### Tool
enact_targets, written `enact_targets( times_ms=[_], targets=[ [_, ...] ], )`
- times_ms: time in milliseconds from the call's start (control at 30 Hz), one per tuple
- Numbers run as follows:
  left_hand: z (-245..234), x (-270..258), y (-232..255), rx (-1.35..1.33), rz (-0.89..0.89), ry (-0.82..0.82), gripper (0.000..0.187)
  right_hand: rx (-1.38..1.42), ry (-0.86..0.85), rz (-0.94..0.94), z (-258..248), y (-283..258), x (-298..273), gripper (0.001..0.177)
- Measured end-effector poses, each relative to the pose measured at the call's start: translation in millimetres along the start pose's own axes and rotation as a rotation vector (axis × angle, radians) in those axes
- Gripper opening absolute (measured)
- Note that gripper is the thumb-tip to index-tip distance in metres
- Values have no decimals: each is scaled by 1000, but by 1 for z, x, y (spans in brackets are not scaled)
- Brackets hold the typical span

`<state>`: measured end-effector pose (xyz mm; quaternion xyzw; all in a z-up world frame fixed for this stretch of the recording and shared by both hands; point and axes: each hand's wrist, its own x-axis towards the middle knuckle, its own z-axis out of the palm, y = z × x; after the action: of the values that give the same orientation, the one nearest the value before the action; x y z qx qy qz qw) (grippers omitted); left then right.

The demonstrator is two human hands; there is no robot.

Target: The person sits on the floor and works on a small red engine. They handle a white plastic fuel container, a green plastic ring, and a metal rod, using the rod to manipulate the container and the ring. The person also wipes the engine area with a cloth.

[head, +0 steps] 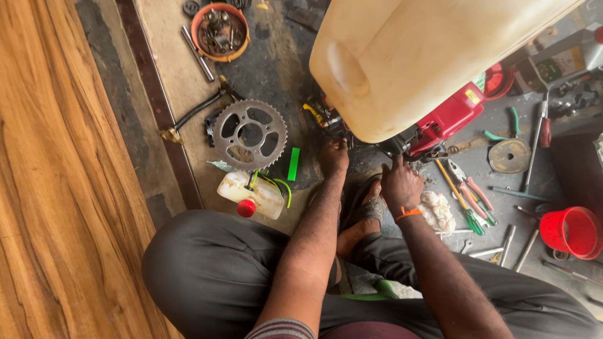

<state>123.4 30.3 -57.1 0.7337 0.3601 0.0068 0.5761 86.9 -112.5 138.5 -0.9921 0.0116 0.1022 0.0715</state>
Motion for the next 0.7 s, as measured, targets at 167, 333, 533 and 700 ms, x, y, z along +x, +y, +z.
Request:
enact_targets(
  times_ms=[167, 333, 533, 700],
  targets=[
    [41, -12, -25, -497, -193, -143, 28, 154, -86, 24, 8, 2, -6, 20],
    [43, -11, -24, -521, -408, -178, 28, 429, -126, -131, 8, -10, -29, 23],
    [18, 12, -10, -557, -455, -265, 49, 509, -175, -53, -1, -49, -51, 24],
    [23, 20, 7, -494, -609, -233, 44, 507, -196, -48, -9, -60, -57, 27]
  ],
)
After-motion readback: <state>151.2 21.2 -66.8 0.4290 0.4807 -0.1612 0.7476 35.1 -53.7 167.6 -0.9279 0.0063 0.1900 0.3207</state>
